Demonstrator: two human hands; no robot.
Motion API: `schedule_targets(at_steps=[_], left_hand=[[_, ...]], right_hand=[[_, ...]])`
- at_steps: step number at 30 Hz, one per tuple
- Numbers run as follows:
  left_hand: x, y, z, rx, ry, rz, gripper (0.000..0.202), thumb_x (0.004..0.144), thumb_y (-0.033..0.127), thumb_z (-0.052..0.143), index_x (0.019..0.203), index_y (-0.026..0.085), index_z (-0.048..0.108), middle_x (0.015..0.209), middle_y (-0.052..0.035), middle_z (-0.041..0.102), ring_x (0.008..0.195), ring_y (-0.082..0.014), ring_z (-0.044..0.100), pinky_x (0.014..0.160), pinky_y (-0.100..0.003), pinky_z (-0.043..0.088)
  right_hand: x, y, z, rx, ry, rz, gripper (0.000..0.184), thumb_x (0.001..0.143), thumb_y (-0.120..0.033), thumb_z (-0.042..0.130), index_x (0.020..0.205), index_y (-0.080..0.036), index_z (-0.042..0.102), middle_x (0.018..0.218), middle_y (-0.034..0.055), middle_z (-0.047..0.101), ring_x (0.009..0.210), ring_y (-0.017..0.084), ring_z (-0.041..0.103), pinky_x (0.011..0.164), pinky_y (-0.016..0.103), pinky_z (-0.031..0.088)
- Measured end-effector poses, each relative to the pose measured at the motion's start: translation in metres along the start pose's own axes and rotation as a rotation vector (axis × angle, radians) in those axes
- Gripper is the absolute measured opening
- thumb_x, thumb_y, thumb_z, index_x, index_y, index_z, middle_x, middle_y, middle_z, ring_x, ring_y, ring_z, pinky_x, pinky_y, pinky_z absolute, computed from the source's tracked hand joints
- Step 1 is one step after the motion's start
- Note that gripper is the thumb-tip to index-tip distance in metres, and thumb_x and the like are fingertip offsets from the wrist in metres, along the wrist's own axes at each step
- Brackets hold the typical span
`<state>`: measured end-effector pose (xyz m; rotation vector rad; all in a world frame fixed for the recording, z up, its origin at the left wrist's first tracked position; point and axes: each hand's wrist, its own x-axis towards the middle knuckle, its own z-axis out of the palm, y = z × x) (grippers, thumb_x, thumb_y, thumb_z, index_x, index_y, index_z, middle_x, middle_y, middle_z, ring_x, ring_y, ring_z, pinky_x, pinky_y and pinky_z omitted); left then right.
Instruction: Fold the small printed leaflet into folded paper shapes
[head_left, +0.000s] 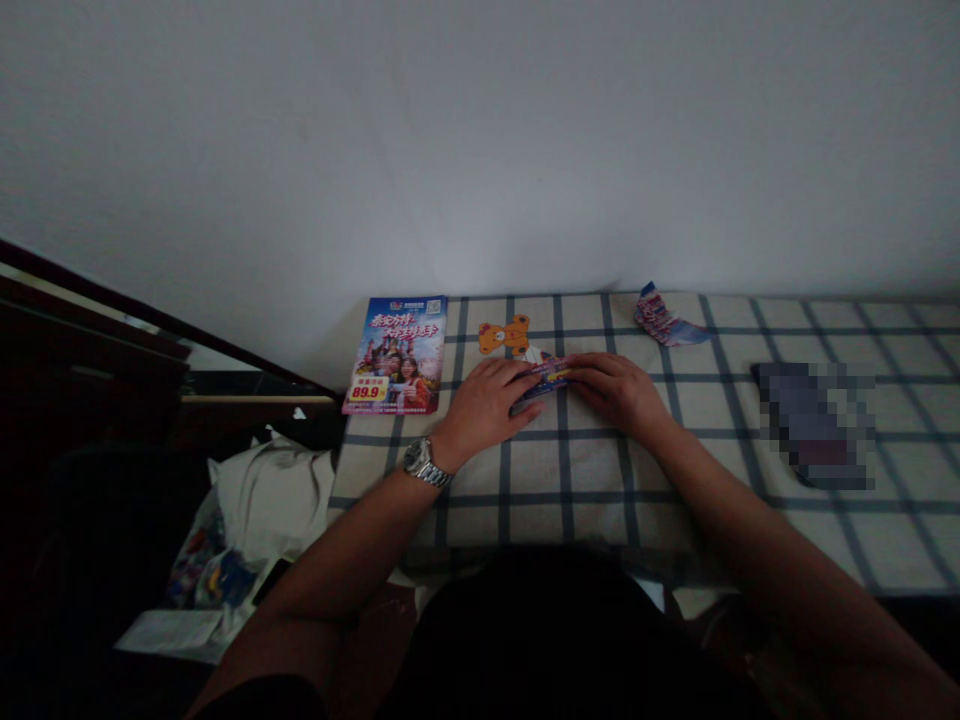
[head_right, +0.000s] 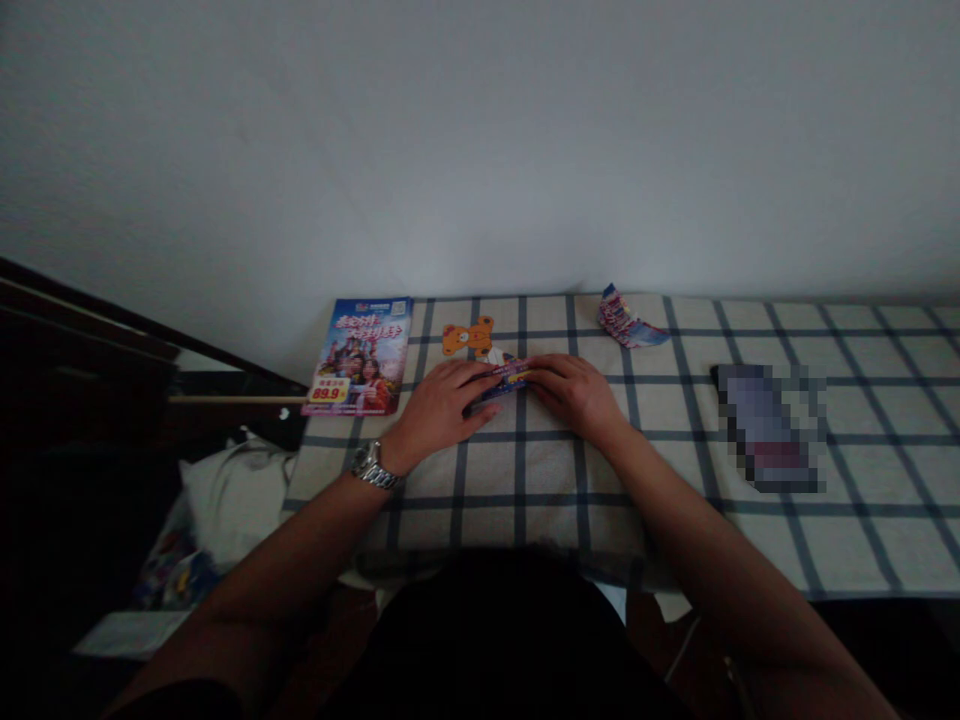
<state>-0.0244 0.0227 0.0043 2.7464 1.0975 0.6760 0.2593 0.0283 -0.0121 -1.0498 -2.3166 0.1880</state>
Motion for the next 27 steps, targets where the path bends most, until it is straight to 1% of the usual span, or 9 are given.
schedule_targets(at_steps=[2,3,7,10,15,19,23,26,27], left_hand=[[-0.001,-0.002,-0.002,-0.010,-0.014,0.008,0.043,0.102,0.049,0.069,0.134,0.021,0.067,0.141,-0.0089,0.066,0.126,-0.0296,0.063,0.112,-0.052,0.053],[-0.001,-0.003,-0.003,-0.016,-0.010,0.010,0.042,0.101,0.048,0.070,0.133,0.021,0.068,0.142,-0.0089,0.066,0.126,-0.0296,0.064,0.112,-0.052,0.053],[-0.002,-0.007,-0.006,-0.054,0.059,0.003,0.027,0.103,0.034,0.067,0.128,0.022,0.069,0.136,-0.0079,0.069,0.123,-0.0267,0.066,0.109,-0.049,0.055],[-0.001,-0.009,-0.008,-0.107,0.100,-0.010,0.021,0.105,0.028,0.062,0.124,0.023,0.071,0.127,-0.0075,0.071,0.117,-0.0237,0.069,0.102,-0.044,0.058],[0.000,-0.004,-0.011,-0.214,0.216,-0.065,0.017,0.107,0.028,0.060,0.118,0.023,0.073,0.115,-0.0059,0.072,0.109,-0.0195,0.071,0.097,-0.038,0.060],[0.001,-0.001,-0.013,-0.287,0.302,-0.092,0.015,0.108,0.029,0.060,0.117,0.022,0.071,0.109,-0.0044,0.074,0.105,-0.0179,0.071,0.095,-0.035,0.060],[0.002,-0.002,-0.012,-0.325,0.310,-0.212,0.018,0.107,0.035,0.061,0.113,0.020,0.069,0.105,-0.0050,0.075,0.099,-0.0193,0.073,0.090,-0.035,0.061],[0.003,-0.004,-0.008,-0.391,0.278,-0.306,0.018,0.107,0.037,0.062,0.109,0.020,0.068,0.101,-0.0036,0.075,0.091,-0.0180,0.073,0.084,-0.033,0.062],[0.003,-0.006,-0.006,-0.417,0.270,-0.321,0.017,0.106,0.036,0.062,0.112,0.020,0.067,0.102,-0.0037,0.075,0.090,-0.0179,0.073,0.083,-0.032,0.063]], right_hand=[[0.000,-0.001,-0.002,0.053,0.017,0.025,0.019,0.104,-0.027,0.063,0.119,-0.027,0.075,0.128,0.0085,0.078,0.116,0.027,0.074,0.101,0.047,0.061],[0.000,-0.002,-0.003,0.076,0.026,0.040,0.019,0.104,-0.026,0.062,0.118,-0.027,0.075,0.127,0.0085,0.078,0.116,0.026,0.074,0.101,0.047,0.061],[0.001,-0.005,-0.008,0.113,0.061,0.116,0.018,0.104,-0.027,0.060,0.114,-0.026,0.076,0.122,0.0095,0.079,0.111,0.027,0.076,0.099,0.048,0.063],[0.001,-0.007,-0.010,0.117,0.093,0.143,0.018,0.104,-0.029,0.061,0.113,-0.026,0.076,0.116,0.0102,0.080,0.106,0.028,0.076,0.094,0.047,0.064],[0.000,-0.009,-0.014,0.122,0.111,0.133,0.015,0.103,-0.029,0.063,0.112,-0.025,0.074,0.110,0.0095,0.080,0.101,0.027,0.076,0.090,0.044,0.063],[0.003,-0.015,-0.022,0.128,0.145,0.136,0.012,0.104,-0.027,0.062,0.106,-0.024,0.073,0.101,0.0076,0.079,0.092,0.024,0.076,0.081,0.039,0.061],[0.009,-0.019,-0.026,0.165,0.137,0.216,0.015,0.103,-0.034,0.063,0.103,-0.024,0.074,0.090,0.0054,0.077,0.078,0.022,0.073,0.069,0.035,0.058],[0.011,-0.019,-0.022,0.180,0.127,0.272,0.018,0.101,-0.037,0.065,0.102,-0.023,0.075,0.087,0.0053,0.077,0.075,0.022,0.072,0.065,0.035,0.057],[0.011,-0.018,-0.020,0.189,0.119,0.289,0.019,0.101,-0.038,0.065,0.103,-0.023,0.076,0.087,0.0054,0.077,0.074,0.022,0.072,0.065,0.035,0.058]])
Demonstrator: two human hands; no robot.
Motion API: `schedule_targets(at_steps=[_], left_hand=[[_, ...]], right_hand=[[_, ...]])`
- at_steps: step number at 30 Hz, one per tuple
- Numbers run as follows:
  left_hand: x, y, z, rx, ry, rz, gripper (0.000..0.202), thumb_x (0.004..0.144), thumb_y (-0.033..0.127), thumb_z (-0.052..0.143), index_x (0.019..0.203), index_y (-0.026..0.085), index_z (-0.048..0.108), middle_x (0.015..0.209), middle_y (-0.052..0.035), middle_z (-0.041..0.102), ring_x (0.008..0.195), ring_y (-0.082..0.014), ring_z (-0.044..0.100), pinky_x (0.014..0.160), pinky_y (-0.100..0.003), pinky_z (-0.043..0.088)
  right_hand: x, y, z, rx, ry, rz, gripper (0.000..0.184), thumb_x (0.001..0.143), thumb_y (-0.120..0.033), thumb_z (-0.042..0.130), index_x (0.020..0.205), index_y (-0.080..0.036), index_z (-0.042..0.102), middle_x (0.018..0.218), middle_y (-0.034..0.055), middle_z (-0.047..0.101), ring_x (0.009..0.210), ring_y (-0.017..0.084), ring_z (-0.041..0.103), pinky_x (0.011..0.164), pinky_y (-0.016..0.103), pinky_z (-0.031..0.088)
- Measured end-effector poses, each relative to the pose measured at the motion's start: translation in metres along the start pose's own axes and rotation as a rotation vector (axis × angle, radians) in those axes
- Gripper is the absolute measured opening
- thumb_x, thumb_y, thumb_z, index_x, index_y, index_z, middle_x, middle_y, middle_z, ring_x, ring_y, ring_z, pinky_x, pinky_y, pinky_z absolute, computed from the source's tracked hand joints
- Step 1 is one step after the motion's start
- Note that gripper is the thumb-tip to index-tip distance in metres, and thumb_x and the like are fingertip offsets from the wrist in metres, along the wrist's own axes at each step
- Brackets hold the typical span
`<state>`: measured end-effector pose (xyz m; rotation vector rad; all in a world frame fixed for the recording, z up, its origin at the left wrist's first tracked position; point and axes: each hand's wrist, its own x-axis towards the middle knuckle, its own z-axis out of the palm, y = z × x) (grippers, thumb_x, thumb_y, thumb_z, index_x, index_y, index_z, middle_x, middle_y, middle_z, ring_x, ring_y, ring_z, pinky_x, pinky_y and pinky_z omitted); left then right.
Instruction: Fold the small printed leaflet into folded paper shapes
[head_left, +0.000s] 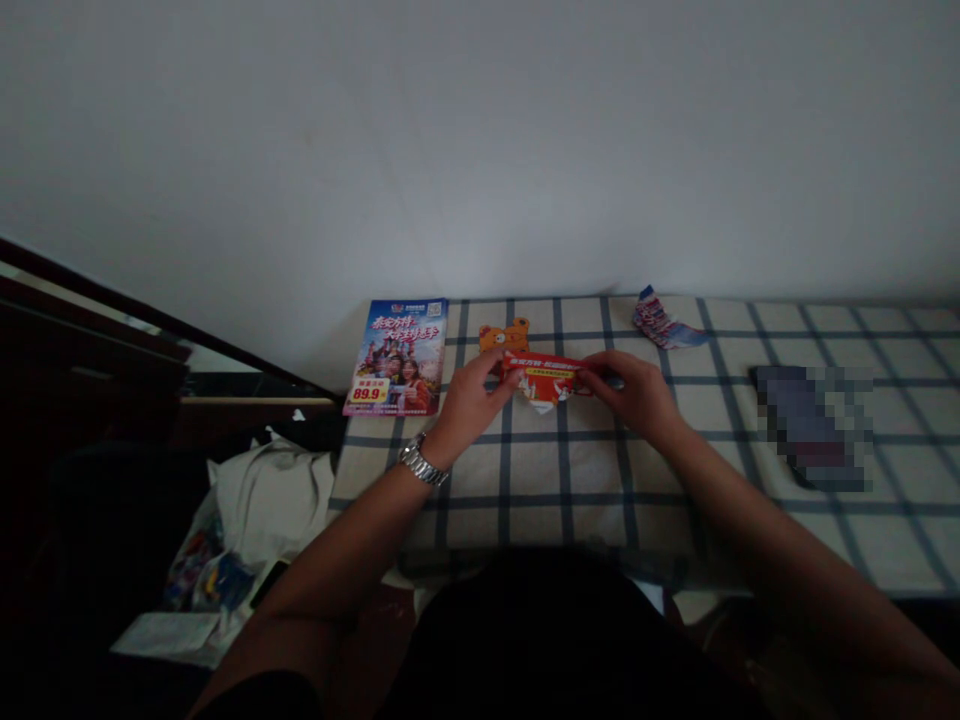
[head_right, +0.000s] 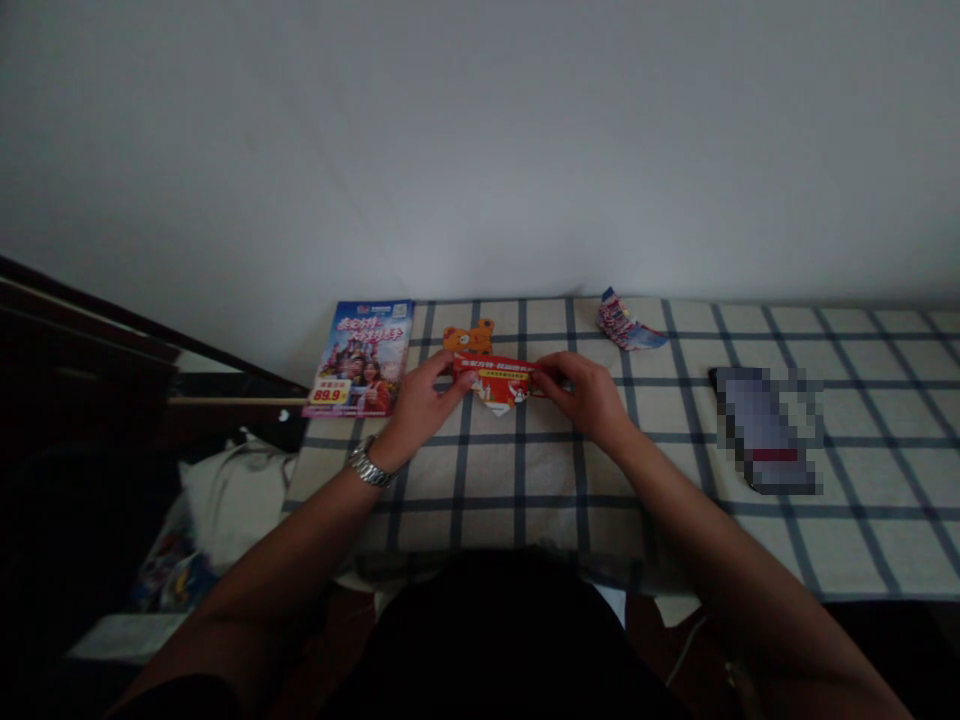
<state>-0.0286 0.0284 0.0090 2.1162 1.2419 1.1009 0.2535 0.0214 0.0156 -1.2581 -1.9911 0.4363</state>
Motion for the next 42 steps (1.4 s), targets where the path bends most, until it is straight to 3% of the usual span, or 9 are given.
schedule_targets(at_steps=[4,6,8,13,18,24,28,31,42], left_hand=[[0.001,-0.006,0.004,0.020,0.019,0.018,0.049,0.106,0.032,0.062,0.151,0.023,0.046,0.130,-0.0107,0.070,0.111,-0.0220,0.072,0.099,-0.042,0.063],[0.001,-0.006,0.003,0.152,0.046,0.088,0.058,0.104,0.030,0.064,0.157,0.023,0.040,0.145,-0.0147,0.061,0.132,-0.0279,0.062,0.114,-0.051,0.055],[0.000,-0.004,0.000,0.298,0.006,0.165,0.051,0.104,0.031,0.064,0.152,0.025,0.048,0.151,-0.0142,0.055,0.142,-0.0319,0.054,0.120,-0.056,0.048],[-0.005,0.004,0.001,0.395,-0.285,0.374,0.037,0.110,0.037,0.055,0.145,0.025,0.057,0.145,-0.0111,0.059,0.136,-0.0295,0.058,0.116,-0.052,0.052],[-0.008,0.008,0.007,0.386,-0.409,0.412,0.038,0.107,0.039,0.059,0.143,0.025,0.060,0.147,-0.0101,0.059,0.137,-0.0292,0.057,0.116,-0.052,0.052],[-0.009,0.008,0.006,0.378,-0.410,0.404,0.038,0.108,0.039,0.059,0.143,0.026,0.061,0.146,-0.0093,0.059,0.140,-0.0286,0.055,0.121,-0.052,0.048],[-0.008,0.009,0.006,0.381,-0.410,0.405,0.038,0.108,0.040,0.059,0.142,0.025,0.062,0.145,-0.0093,0.060,0.139,-0.0282,0.055,0.123,-0.052,0.045],[-0.007,0.009,0.006,0.384,-0.408,0.402,0.037,0.108,0.039,0.059,0.142,0.026,0.063,0.144,-0.0087,0.061,0.137,-0.0270,0.057,0.125,-0.054,0.043],[-0.006,0.005,0.006,0.405,-0.378,0.340,0.042,0.110,0.040,0.055,0.149,0.024,0.057,0.149,-0.0079,0.061,0.144,-0.0252,0.055,0.133,-0.057,0.030]], right_hand=[[-0.001,0.005,0.006,-0.022,-0.014,0.053,0.021,0.100,-0.040,0.065,0.104,-0.022,0.076,0.087,0.0061,0.077,0.073,0.023,0.071,0.065,0.036,0.057],[-0.001,0.006,0.008,-0.060,-0.010,0.046,0.021,0.100,-0.038,0.064,0.104,-0.021,0.077,0.087,0.0068,0.076,0.074,0.023,0.069,0.066,0.036,0.056],[-0.001,0.008,0.009,-0.097,-0.009,0.026,0.020,0.101,-0.035,0.064,0.105,-0.021,0.077,0.087,0.0073,0.075,0.075,0.023,0.069,0.068,0.036,0.055],[-0.002,0.012,0.012,-0.181,-0.003,-0.017,0.021,0.102,-0.034,0.063,0.110,-0.021,0.077,0.087,0.0084,0.072,0.081,0.026,0.068,0.073,0.040,0.056],[-0.004,0.018,0.016,-0.217,-0.009,-0.052,0.026,0.100,-0.034,0.065,0.121,-0.023,0.077,0.097,0.0102,0.073,0.090,0.029,0.068,0.081,0.045,0.057],[-0.005,0.020,0.015,-0.275,0.031,-0.091,0.040,0.097,-0.034,0.071,0.137,-0.026,0.071,0.117,0.0127,0.073,0.103,0.034,0.067,0.090,0.053,0.059],[-0.003,0.021,0.015,-0.250,-0.056,-0.226,0.033,0.102,-0.028,0.064,0.134,-0.025,0.072,0.130,0.0116,0.074,0.114,0.032,0.066,0.101,0.054,0.058],[-0.002,0.026,0.016,-0.206,-0.110,-0.301,0.030,0.104,-0.026,0.062,0.132,-0.024,0.074,0.132,0.0107,0.076,0.121,0.031,0.066,0.105,0.052,0.057],[-0.006,0.021,0.019,-0.210,-0.120,-0.313,0.021,0.101,-0.026,0.067,0.117,-0.025,0.080,0.130,0.0095,0.077,0.127,0.033,0.066,0.108,0.057,0.058]])
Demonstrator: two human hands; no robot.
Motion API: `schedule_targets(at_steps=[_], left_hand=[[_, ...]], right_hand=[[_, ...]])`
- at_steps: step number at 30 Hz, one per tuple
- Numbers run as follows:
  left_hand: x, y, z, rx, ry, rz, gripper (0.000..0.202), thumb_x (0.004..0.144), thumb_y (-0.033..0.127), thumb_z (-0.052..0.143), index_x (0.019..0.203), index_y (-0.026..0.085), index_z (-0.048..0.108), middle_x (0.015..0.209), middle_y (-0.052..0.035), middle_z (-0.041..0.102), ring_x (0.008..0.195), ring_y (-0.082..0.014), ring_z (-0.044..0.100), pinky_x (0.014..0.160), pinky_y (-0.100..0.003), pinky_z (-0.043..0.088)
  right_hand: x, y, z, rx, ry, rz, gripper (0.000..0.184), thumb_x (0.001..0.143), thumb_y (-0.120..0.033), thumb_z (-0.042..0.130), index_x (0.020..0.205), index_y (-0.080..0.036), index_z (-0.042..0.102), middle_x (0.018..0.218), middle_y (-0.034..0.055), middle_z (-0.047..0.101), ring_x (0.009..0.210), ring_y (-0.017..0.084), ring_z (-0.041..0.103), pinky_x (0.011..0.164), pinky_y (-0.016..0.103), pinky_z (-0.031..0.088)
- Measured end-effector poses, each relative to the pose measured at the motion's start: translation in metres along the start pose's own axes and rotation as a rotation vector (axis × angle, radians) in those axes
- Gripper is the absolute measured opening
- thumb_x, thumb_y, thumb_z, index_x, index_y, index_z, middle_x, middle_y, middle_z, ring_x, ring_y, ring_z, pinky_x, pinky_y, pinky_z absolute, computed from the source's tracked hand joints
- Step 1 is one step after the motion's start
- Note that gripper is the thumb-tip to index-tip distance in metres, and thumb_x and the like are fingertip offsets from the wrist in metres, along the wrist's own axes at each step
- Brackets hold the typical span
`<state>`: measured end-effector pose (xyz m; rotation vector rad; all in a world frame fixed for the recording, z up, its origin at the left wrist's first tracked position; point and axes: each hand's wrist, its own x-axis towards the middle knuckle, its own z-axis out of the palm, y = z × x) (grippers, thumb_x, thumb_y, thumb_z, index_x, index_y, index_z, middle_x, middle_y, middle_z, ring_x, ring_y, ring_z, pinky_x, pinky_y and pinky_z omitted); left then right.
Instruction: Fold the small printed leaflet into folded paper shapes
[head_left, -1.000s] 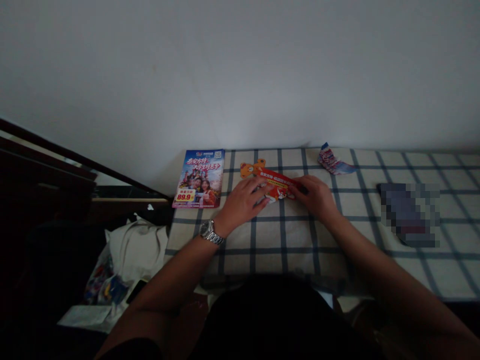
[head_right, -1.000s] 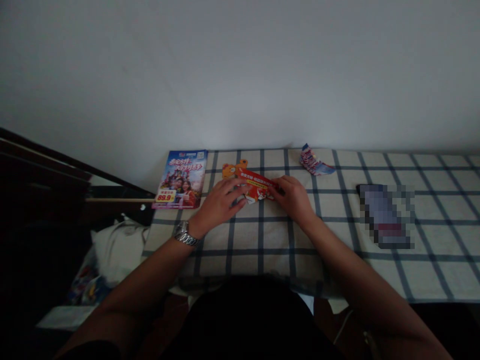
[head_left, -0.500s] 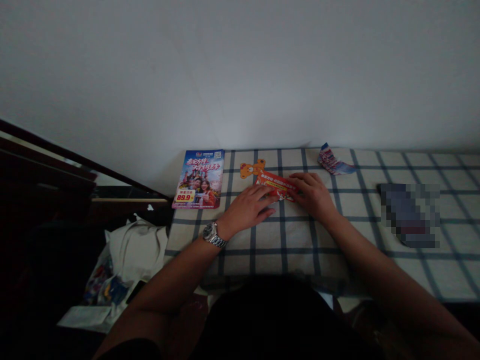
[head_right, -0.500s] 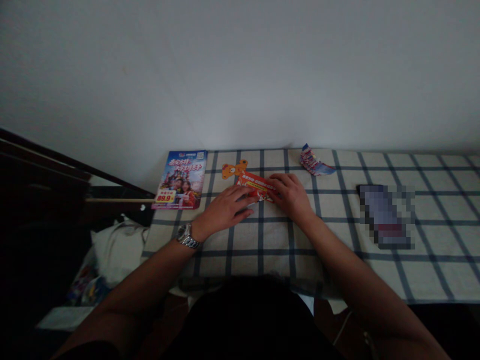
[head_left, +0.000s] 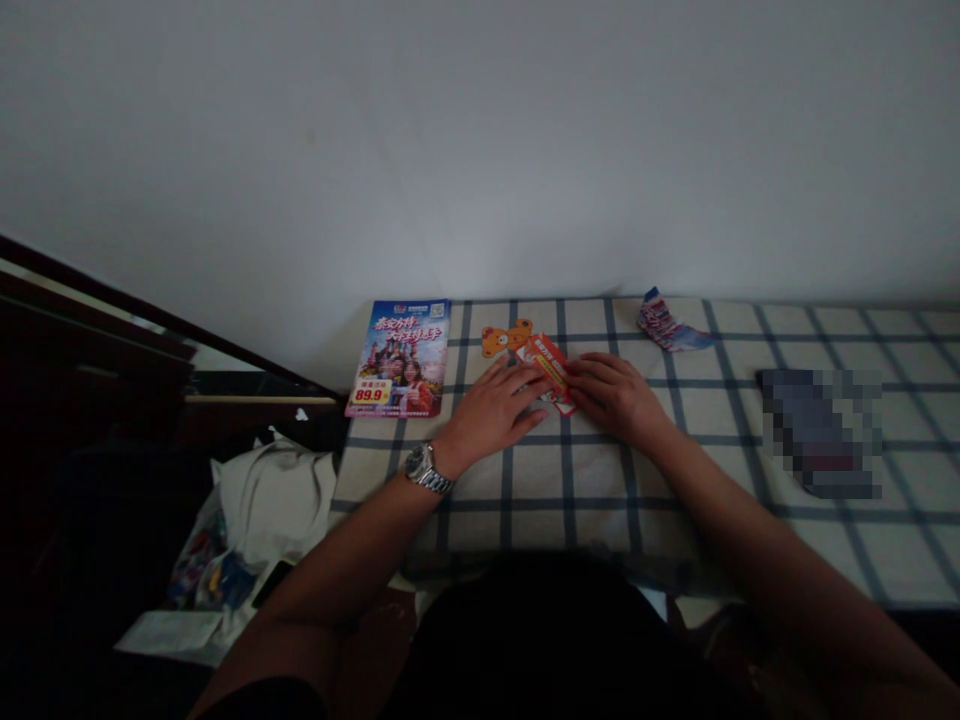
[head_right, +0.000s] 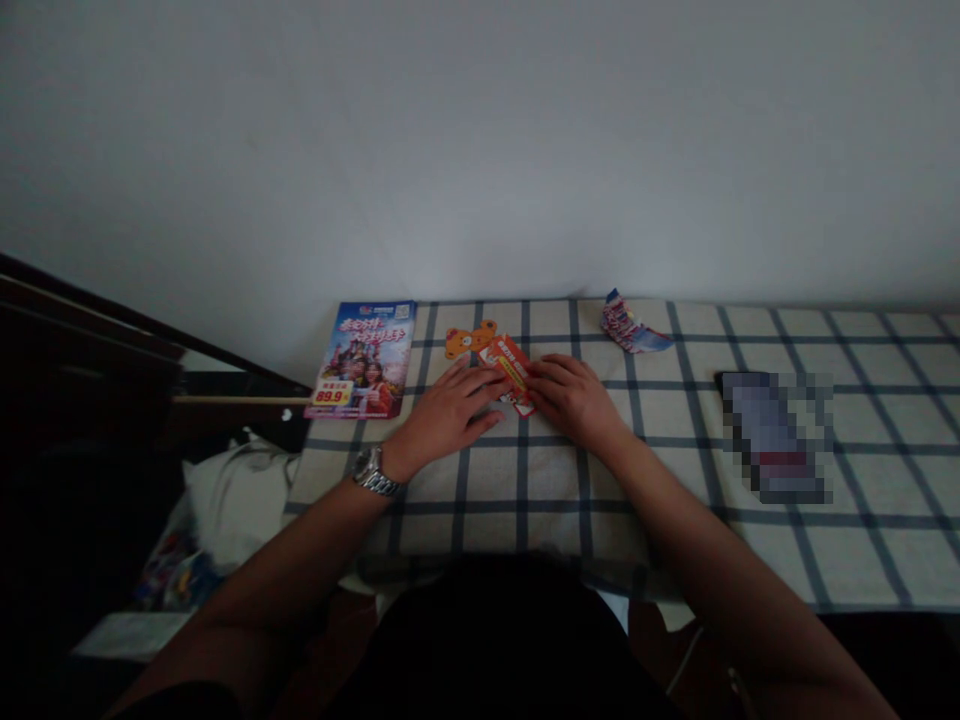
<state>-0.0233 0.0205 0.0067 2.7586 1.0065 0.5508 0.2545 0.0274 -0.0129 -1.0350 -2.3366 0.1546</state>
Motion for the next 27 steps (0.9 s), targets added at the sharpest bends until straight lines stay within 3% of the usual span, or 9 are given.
schedule_targets(at_steps=[4,9,15,22,27], left_hand=[[-0.001,0.000,0.000,0.037,0.000,-0.052,0.043,0.110,0.042,0.054,0.148,0.023,0.059,0.156,-0.0104,0.056,0.148,-0.0278,0.050,0.131,-0.057,0.033],[-0.001,0.002,-0.003,0.085,0.014,-0.089,0.042,0.109,0.045,0.053,0.142,0.021,0.063,0.143,-0.0116,0.062,0.135,-0.0302,0.058,0.122,-0.055,0.045],[-0.002,0.001,-0.001,0.064,0.014,-0.065,0.042,0.108,0.043,0.056,0.144,0.021,0.061,0.148,-0.0117,0.060,0.138,-0.0299,0.058,0.129,-0.058,0.036],[-0.001,0.004,-0.002,0.007,0.012,-0.091,0.060,0.098,0.050,0.073,0.148,0.022,0.056,0.157,-0.0121,0.054,0.145,-0.0334,0.052,0.131,-0.060,0.034],[-0.001,0.002,0.000,-0.001,0.016,-0.090,0.054,0.098,0.045,0.073,0.145,0.022,0.058,0.158,-0.0109,0.054,0.146,-0.0314,0.052,0.132,-0.059,0.032]], right_hand=[[0.001,-0.009,0.003,0.026,0.004,-0.074,0.019,0.101,-0.025,0.068,0.115,-0.022,0.081,0.128,0.0118,0.077,0.125,0.032,0.067,0.106,0.055,0.060],[0.001,-0.017,0.007,0.018,-0.011,-0.112,0.019,0.102,-0.026,0.067,0.116,-0.022,0.079,0.127,0.0114,0.077,0.125,0.032,0.068,0.107,0.053,0.060],[0.001,-0.015,0.003,0.013,-0.005,-0.111,0.023,0.103,-0.025,0.064,0.123,-0.022,0.076,0.129,0.0124,0.075,0.125,0.031,0.069,0.109,0.053,0.059],[0.002,-0.009,-0.003,0.074,-0.007,-0.059,0.028,0.103,-0.024,0.065,0.129,-0.023,0.072,0.139,0.0119,0.072,0.136,0.031,0.064,0.114,0.054,0.057],[-0.002,-0.007,0.000,0.058,-0.038,-0.079,0.028,0.103,-0.025,0.066,0.129,-0.022,0.072,0.143,0.0126,0.071,0.135,0.032,0.066,0.112,0.055,0.058]])
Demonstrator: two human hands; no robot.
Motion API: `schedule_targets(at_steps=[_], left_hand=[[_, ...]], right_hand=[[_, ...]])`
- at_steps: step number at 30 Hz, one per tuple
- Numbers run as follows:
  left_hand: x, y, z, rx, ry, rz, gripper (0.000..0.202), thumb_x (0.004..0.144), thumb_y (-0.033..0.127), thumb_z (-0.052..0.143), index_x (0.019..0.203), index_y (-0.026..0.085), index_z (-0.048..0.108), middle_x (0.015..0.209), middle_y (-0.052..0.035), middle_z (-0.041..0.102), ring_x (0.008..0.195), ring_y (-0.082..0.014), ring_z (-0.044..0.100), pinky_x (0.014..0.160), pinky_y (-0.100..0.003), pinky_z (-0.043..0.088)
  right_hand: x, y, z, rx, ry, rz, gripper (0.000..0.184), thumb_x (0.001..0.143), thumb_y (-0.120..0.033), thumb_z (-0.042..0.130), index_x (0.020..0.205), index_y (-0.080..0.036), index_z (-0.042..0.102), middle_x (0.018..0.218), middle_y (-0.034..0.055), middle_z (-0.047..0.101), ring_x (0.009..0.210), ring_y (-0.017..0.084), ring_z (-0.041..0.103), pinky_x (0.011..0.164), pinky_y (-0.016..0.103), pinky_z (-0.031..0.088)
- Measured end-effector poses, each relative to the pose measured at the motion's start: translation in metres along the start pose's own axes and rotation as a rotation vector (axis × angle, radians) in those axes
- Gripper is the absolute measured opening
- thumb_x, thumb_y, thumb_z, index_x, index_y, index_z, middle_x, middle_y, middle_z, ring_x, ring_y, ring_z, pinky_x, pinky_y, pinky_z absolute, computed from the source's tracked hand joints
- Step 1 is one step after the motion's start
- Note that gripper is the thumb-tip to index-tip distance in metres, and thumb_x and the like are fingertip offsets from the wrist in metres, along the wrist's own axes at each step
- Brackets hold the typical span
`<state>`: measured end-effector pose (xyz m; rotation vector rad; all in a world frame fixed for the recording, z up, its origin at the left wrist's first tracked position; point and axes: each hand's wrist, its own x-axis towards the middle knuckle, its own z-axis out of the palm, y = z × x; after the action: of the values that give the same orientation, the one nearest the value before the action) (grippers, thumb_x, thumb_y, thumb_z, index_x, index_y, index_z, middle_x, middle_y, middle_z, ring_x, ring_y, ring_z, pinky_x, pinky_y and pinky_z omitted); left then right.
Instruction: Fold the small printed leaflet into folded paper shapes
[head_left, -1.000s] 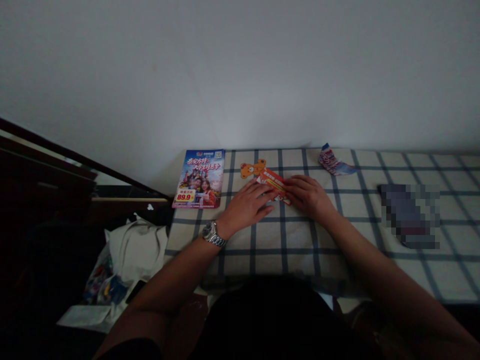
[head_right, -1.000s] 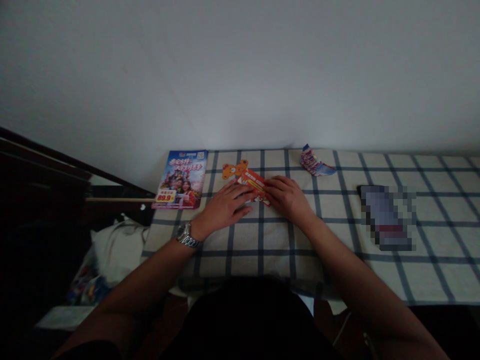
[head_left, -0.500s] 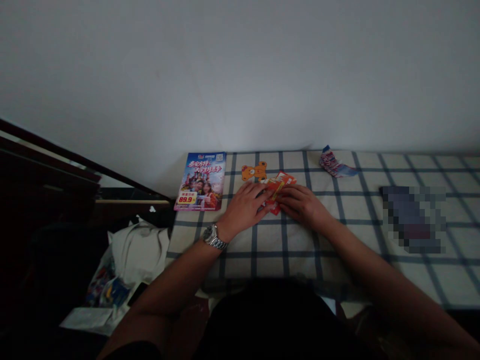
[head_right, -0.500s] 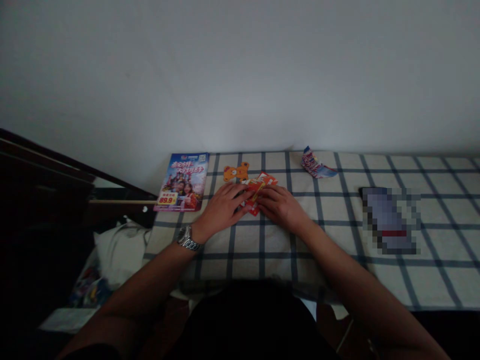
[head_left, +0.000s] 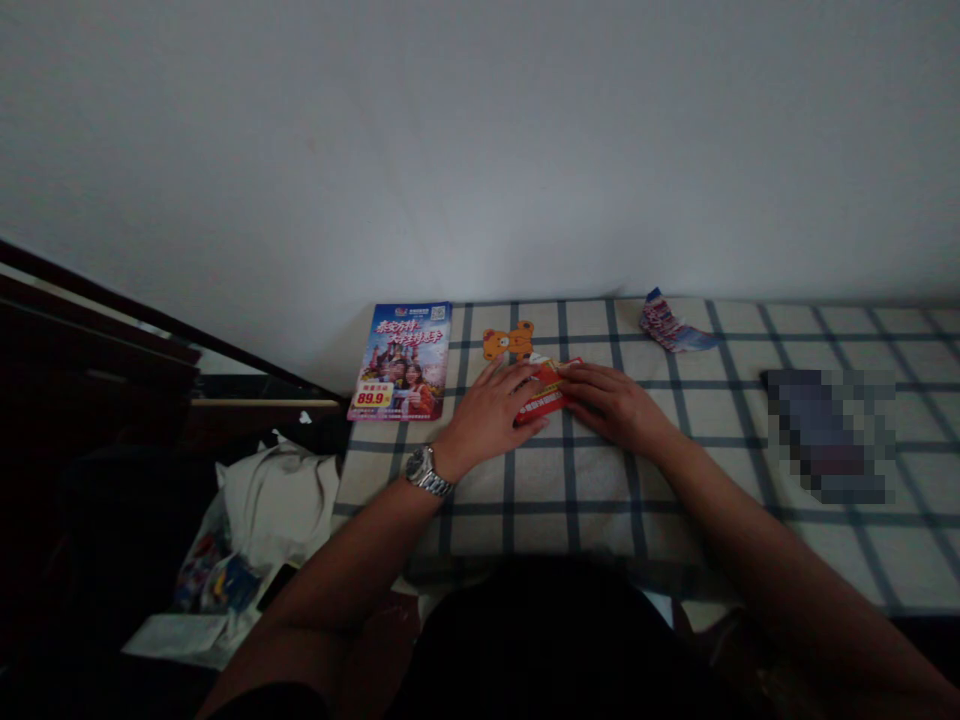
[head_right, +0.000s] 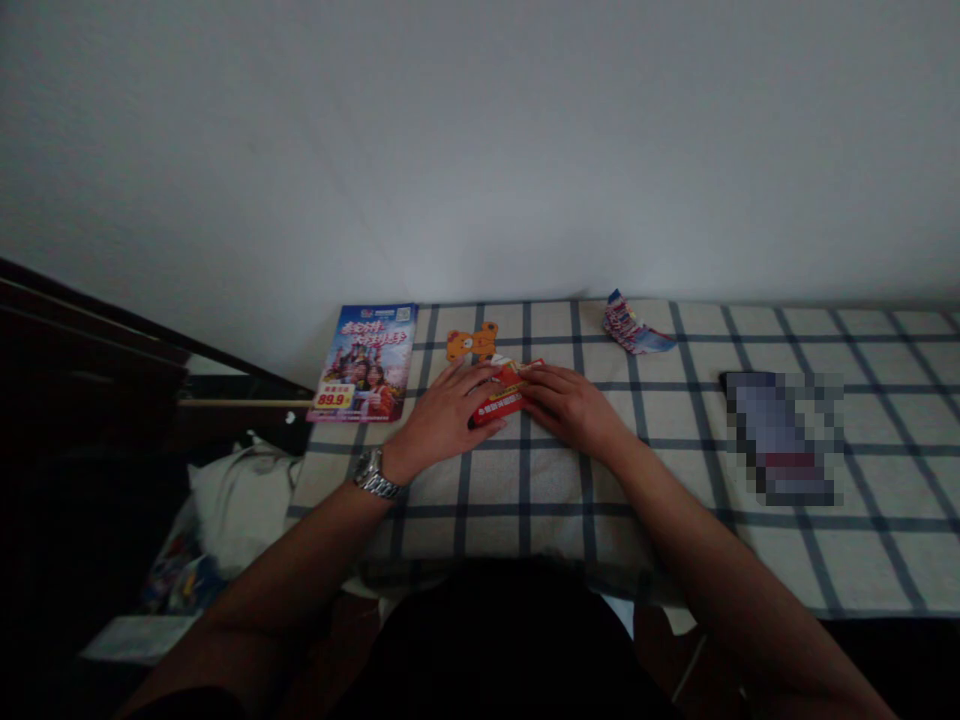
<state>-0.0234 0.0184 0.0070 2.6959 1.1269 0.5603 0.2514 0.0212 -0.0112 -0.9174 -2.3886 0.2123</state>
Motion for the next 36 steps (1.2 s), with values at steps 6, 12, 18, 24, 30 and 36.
schedule_targets(at_steps=[6,12,18,24,30,36], left_hand=[[0.001,-0.001,-0.003,-0.010,0.013,0.032,0.041,0.099,0.032,0.070,0.138,0.021,0.064,0.148,-0.0098,0.062,0.137,-0.0291,0.058,0.124,-0.055,0.044],[0.001,-0.004,0.001,-0.032,0.043,0.053,0.031,0.101,0.026,0.065,0.132,0.021,0.068,0.137,-0.0077,0.069,0.125,-0.0264,0.065,0.110,-0.050,0.054],[0.001,-0.006,0.001,-0.042,0.046,0.055,0.028,0.107,0.028,0.057,0.131,0.022,0.070,0.134,-0.0074,0.070,0.122,-0.0255,0.066,0.108,-0.049,0.054],[0.002,-0.006,-0.001,-0.050,0.059,0.055,0.028,0.108,0.040,0.060,0.125,0.022,0.073,0.132,-0.0063,0.073,0.118,-0.0251,0.068,0.105,-0.049,0.054],[0.004,-0.007,0.006,-0.094,0.102,-0.005,0.024,0.110,0.034,0.057,0.124,0.023,0.071,0.127,-0.0061,0.074,0.118,-0.0236,0.069,0.105,-0.046,0.055],[0.009,-0.002,0.005,-0.107,0.122,-0.084,0.022,0.109,0.030,0.057,0.127,0.021,0.067,0.127,-0.0083,0.070,0.118,-0.0243,0.067,0.103,-0.043,0.057]], right_hand=[[-0.001,-0.002,0.001,-0.014,-0.014,0.013,0.026,0.103,-0.029,0.067,0.126,-0.023,0.074,0.139,0.0134,0.072,0.130,0.033,0.067,0.108,0.055,0.060],[0.000,-0.004,-0.001,-0.013,-0.014,0.001,0.024,0.102,-0.030,0.067,0.124,-0.025,0.076,0.135,0.0128,0.073,0.124,0.032,0.068,0.105,0.054,0.061],[0.001,-0.003,0.000,-0.012,-0.022,0.006,0.021,0.104,-0.028,0.064,0.121,-0.025,0.076,0.132,0.0114,0.074,0.121,0.030,0.069,0.103,0.053,0.061],[0.004,-0.006,-0.001,0.039,0.019,0.062,0.018,0.105,-0.027,0.061,0.115,-0.025,0.076,0.122,0.0100,0.077,0.112,0.028,0.071,0.098,0.049,0.062],[0.008,-0.009,-0.002,0.084,0.009,0.126,0.019,0.104,-0.029,0.061,0.118,-0.026,0.074,0.117,0.0093,0.078,0.109,0.029,0.071,0.098,0.050,0.060],[0.012,-0.008,-0.003,0.054,-0.020,0.164,0.021,0.104,-0.028,0.061,0.122,-0.023,0.070,0.116,0.0108,0.077,0.108,0.030,0.071,0.096,0.048,0.059]])
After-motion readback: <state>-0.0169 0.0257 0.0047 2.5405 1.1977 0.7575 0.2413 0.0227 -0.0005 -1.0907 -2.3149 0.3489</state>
